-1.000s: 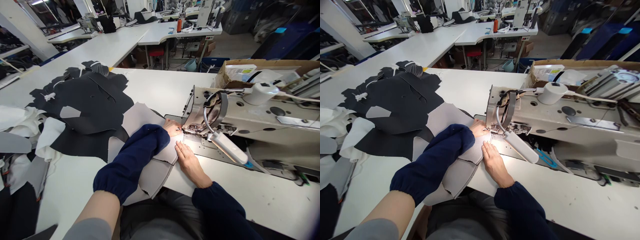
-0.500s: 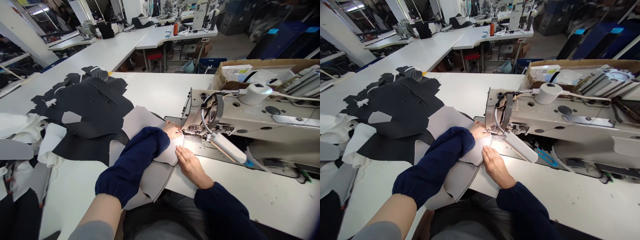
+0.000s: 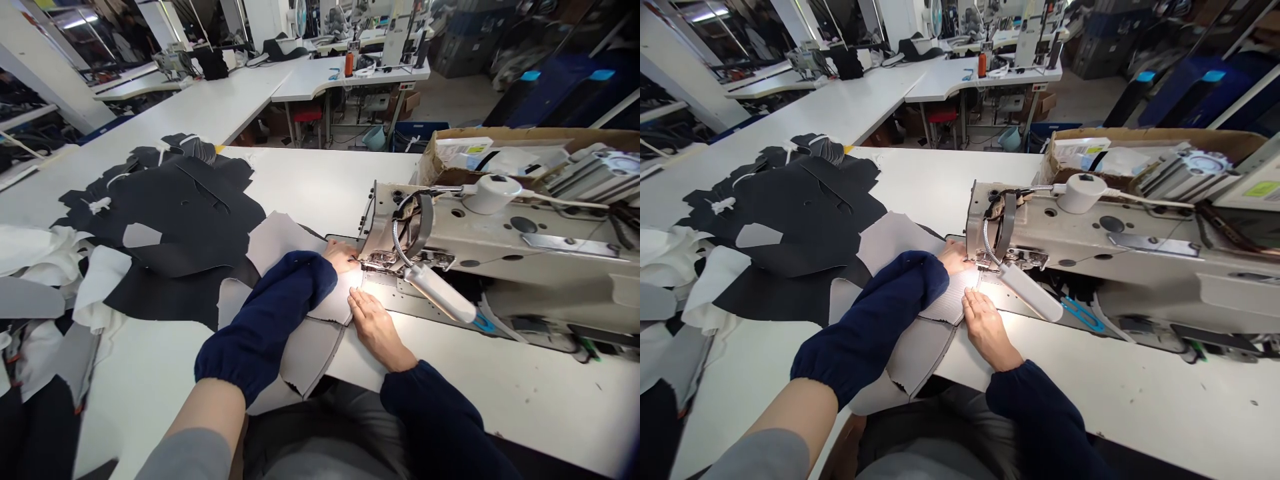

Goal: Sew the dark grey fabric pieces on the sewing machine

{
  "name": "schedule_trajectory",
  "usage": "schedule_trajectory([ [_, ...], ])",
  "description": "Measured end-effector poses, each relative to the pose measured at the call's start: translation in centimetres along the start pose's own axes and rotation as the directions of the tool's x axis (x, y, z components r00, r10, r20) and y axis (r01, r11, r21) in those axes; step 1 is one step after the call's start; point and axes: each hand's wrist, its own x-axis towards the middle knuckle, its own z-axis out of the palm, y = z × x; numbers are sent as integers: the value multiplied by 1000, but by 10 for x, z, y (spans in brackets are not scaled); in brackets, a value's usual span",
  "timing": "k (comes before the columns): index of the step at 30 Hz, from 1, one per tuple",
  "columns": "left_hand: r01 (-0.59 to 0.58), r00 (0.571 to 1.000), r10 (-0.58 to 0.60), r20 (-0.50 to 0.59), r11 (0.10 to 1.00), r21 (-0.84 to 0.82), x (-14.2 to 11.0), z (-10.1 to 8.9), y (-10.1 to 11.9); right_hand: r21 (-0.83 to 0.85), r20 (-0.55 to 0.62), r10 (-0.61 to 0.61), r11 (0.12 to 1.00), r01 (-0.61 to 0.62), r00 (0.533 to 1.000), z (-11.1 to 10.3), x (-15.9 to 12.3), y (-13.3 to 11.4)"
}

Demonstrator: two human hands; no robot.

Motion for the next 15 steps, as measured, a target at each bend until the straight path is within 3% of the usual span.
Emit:
schedule_trajectory([
  [6, -13, 1000, 12, 24, 1000, 8, 1, 3, -3, 5, -6, -11, 1000, 11, 1000, -3, 0, -3],
  [10, -4, 1000, 3, 6, 999, 51, -9, -5, -1, 59, -37, 25, 998, -23, 999, -2, 0, -4],
  [13, -1, 1000, 3, -20, 996, 94, -43, -18, 6, 97, -72, 43, 995, -36, 996, -1, -2, -4],
  [15, -62, 997, 57, 58, 994, 92, -79, -23, 9, 110, -88, 53, 993, -43, 995, -1, -3, -4],
])
